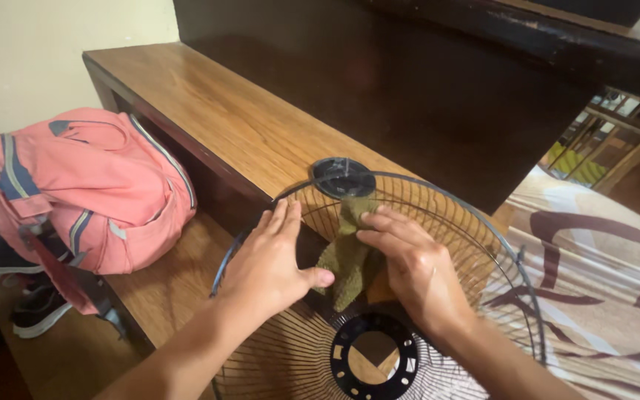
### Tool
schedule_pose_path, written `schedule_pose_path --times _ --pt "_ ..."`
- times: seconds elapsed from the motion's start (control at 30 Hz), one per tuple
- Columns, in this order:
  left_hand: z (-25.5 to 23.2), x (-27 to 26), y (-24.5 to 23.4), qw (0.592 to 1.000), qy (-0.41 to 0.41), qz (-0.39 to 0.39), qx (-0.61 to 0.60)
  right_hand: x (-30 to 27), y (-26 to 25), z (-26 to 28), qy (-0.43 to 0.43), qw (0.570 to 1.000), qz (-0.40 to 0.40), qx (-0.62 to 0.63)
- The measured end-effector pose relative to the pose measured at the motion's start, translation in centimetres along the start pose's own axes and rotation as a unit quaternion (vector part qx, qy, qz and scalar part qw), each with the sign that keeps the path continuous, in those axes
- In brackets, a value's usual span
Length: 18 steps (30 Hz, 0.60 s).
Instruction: The person wipes the metal cage of a disassembled electric fan with a green cloth. They hold the cage with one hand and rub the bars and central hub with the other, moving around the perimeter of the cage.
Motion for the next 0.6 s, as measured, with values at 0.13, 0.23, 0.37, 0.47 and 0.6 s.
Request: schedule_pose_path --times 0.13,0.23,0.37,0.47,0.6 --pt "0.4 -0.1 0.4 1.000 -0.002 -0.001 -0.009 1.1 -0.7 -3.9 0.116 0.992 -0.023 0.036" --pt "0.3 0.3 0.3 1.000 0.012 0.010 0.017 1.9 -0.7 -7.7 0.229 0.971 -0.051 0.038" --pt "0.5 0.6 0.7 0.999 -0.005 0.025 0.039 3.0 -1.2 -12.2 0.327 0.944 -0.015 -0.029" --pt "0.5 0.9 1.2 0.998 -0.039 0.025 0.042 4.6 1.4 -14.4 0.319 0.931 0.150 -0.093" --pt "0.6 1.2 1.6 0.997 -0.053 0.023 0.047 5.1 4.5 -15.5 0.340 0.896 0.273 -0.091"
Point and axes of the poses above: each hand's wrist, its own x-axis towards the middle knuckle, its own y-axis out of the palm, z = x × y, the point moved 8 cm from there along x, towards the middle knuckle, and after that the axes turned 10 degrees about -x, right-handed, at the moved point
